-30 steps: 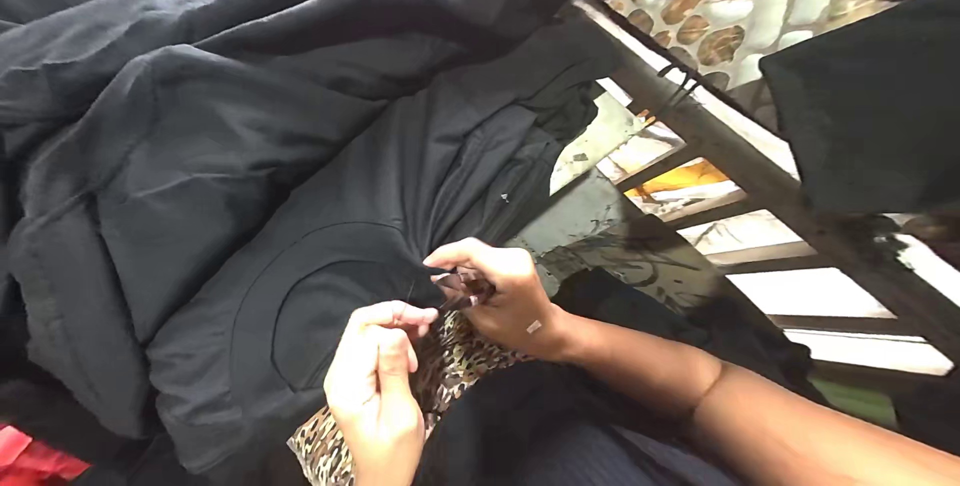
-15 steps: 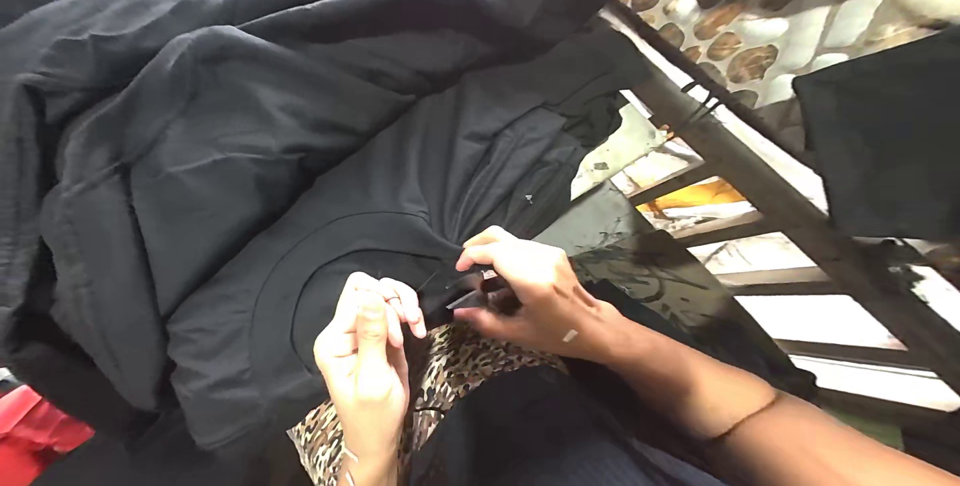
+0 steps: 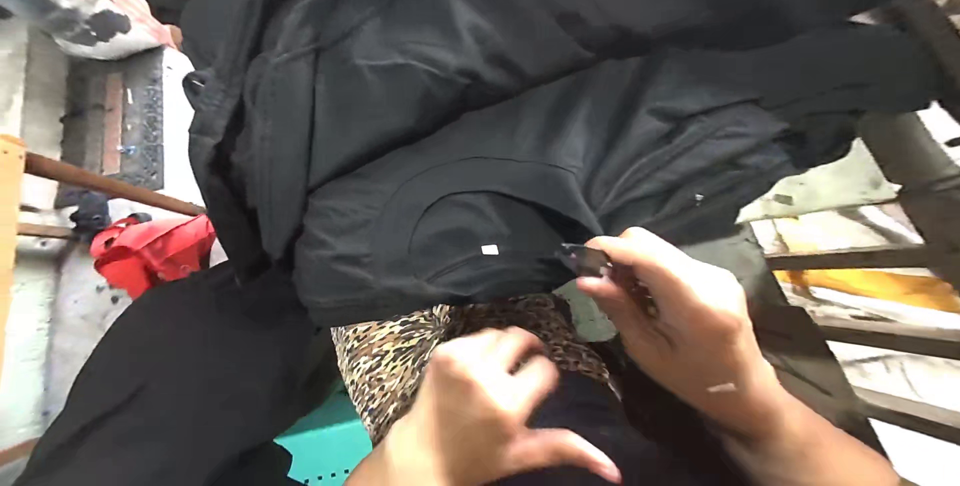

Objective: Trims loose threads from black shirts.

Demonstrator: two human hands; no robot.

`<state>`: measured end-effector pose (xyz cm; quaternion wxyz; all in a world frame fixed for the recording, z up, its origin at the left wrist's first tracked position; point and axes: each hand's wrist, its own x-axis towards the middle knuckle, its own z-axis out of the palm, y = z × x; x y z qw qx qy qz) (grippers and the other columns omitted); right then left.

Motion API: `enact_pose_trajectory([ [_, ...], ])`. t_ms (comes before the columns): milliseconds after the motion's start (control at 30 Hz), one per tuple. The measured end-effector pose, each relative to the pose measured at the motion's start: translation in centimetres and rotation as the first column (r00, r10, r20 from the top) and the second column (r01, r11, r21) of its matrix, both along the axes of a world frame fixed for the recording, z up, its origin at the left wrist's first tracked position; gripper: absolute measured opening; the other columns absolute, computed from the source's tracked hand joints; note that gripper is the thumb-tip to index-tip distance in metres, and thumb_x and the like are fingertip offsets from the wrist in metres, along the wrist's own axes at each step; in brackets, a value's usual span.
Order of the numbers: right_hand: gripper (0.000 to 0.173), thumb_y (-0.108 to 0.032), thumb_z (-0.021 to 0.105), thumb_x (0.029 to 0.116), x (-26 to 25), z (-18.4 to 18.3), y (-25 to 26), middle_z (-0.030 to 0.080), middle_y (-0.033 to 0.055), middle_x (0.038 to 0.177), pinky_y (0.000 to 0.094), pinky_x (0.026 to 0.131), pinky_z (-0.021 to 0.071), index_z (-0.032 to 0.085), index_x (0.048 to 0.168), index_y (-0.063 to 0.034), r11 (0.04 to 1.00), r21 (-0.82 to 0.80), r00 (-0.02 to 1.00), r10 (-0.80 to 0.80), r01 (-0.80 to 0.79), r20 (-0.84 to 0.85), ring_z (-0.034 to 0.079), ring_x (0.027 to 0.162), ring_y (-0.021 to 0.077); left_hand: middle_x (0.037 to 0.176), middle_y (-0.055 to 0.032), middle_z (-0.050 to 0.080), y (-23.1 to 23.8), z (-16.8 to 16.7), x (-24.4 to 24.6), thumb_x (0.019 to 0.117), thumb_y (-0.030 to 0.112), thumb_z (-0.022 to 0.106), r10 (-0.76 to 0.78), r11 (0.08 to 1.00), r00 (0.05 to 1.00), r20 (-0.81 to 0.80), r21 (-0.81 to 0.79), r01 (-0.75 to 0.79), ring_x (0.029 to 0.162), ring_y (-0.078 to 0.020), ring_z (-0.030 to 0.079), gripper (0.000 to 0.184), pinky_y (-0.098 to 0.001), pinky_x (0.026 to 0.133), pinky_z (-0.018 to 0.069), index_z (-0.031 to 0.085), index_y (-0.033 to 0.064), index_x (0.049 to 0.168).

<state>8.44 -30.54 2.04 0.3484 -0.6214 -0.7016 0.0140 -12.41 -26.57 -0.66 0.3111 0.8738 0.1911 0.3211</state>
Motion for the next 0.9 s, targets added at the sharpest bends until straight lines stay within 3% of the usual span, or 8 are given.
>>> enact_pose_trajectory([
  [67, 0.034, -0.035, 0.048, 0.1094, -1.7, 0.0, 0.8, 0.059, 0.0087, 0.081, 0.0196, 0.064, 0.0449, 0.059, 0.109, -0.0028, 0.991, 0.051, 0.987, 0.125, -0.12, -0.101, 0.055, 0.07, 0.0103, 0.097, -0.0032, 0.069, 0.5, -0.4, -2.8, 0.0967, 0.061, 0.057, 0.328, 0.939, 0.942, 0.074, 0.079, -0.334, 0.095, -0.0107, 0.067, 0.051, -0.0242, 0.084, 0.0546, 0.066, 0.0125, 0.084],
  [133, 0.032, -0.034, 0.048, 0.1093, -3.7, -0.3, 2.1, 0.059, 0.0077, 0.08, 0.0217, 0.062, 0.0458, 0.058, 0.107, -0.0037, 0.976, 0.066, 0.966, 0.217, -0.21, -0.142, 0.056, 0.069, 0.0121, 0.1, -0.0011, 0.059, 1.4, -1.2, -5.0, 0.0945, 0.05, 0.069, 0.588, 0.765, 0.792, 0.163, 0.205, -0.61, 0.101, -0.0076, 0.058, 0.037, -0.0197, 0.093, 0.0457, 0.063, 0.0135, 0.09],
  [200, 0.03, -0.03, 0.052, 0.1064, -5.8, -0.9, 3.5, 0.066, 0.0091, 0.08, 0.0283, 0.054, 0.0464, 0.063, 0.101, -0.0034, 0.963, 0.052, 0.961, 0.268, -0.264, -0.073, 0.061, 0.064, 0.0174, 0.102, -0.0074, 0.054, 2.2, -2.3, -6.0, 0.0916, 0.046, 0.073, 0.727, 0.596, 0.666, 0.167, 0.329, -0.732, 0.104, -0.015, 0.053, 0.037, -0.0231, 0.096, 0.0391, 0.065, 0.0103, 0.097],
  [300, 0.027, -0.028, 0.054, 0.1018, -7.4, -1.8, 4.4, 0.069, 0.0104, 0.084, 0.0316, 0.048, 0.0453, 0.067, 0.097, -0.004, 0.953, -0.048, 0.943, 0.304, -0.3, 0.137, 0.062, 0.058, 0.0213, 0.099, -0.0128, 0.058, 2.4, -3.9, -5.7, 0.0965, 0.031, 0.069, 0.764, 0.501, 0.621, 0.175, 0.446, -0.742, 0.106, -0.0266, 0.053, 0.023, -0.0336, 0.1, 0.0374, 0.071, 0.0085, 0.093],
  [467, 0.027, -0.024, 0.054, 0.1018, -7.4, -2.1, 4.7, 0.068, 0.0119, 0.084, 0.032, 0.047, 0.0466, 0.068, 0.094, -0.0026, 0.949, -0.114, 0.913, 0.314, -0.294, 0.261, 0.062, 0.055, 0.0226, 0.099, -0.0025, 0.057, 1.9, -3.9, -6.0, 0.1024, 0.029, 0.06, 0.724, 0.564, 0.655, 0.216, 0.363, -0.742, 0.111, -0.0157, 0.053, 0.022, -0.0321, 0.111, 0.0317, 0.064, 0.0138, 0.086],
  [700, 0.031, -0.023, 0.052, 0.1031, -8.8, -2.2, 5.6, 0.06, 0.0111, 0.073, 0.0299, 0.041, 0.0394, 0.069, 0.087, -0.0031, 0.965, -0.097, 0.903, 0.262, -0.243, 0.341, 0.054, 0.046, 0.0212, 0.104, -0.0013, 0.059, 1.8, -3.7, -6.2, 0.1045, 0.032, 0.057, 0.703, 0.621, 0.691, 0.172, 0.327, -0.713, 0.122, -0.0157, 0.05, 0.026, -0.0368, 0.118, 0.0237, 0.061, 0.0152, 0.086],
  [833, 0.032, -0.03, 0.053, 0.1021, -8.0, -1.9, 5.9, 0.06, 0.007, 0.071, 0.0302, 0.04, 0.0397, 0.068, 0.089, -0.0047, 0.957, -0.104, 0.943, 0.284, -0.269, 0.172, 0.055, 0.048, 0.0188, 0.125, 0.0071, 0.06, 1.0, -1.9, -7.3, 0.1071, 0.055, 0.033, 0.615, 0.719, 0.779, 0.125, 0.317, -0.619, 0.144, -0.011, 0.036, 0.044, -0.0422, 0.124, 0.0134, 0.062, 0.0231, 0.096],
  [900, 0.03, -0.028, 0.055, 0.1021, -7.0, -1.7, 6.0, 0.059, 0.0055, 0.071, 0.0272, 0.044, 0.0414, 0.067, 0.091, -0.0031, 0.97, -0.011, 0.971, 0.241, -0.241, -0.01, 0.055, 0.052, 0.0141, 0.127, 0.0073, 0.057, 1.1, -0.3, -7.5, 0.1019, 0.068, 0.028, 0.63, 0.708, 0.758, 0.173, 0.273, -0.651, 0.139, -0.0075, 0.041, 0.059, -0.0339, 0.12, 0.0264, 0.063, 0.0211, 0.105],
])
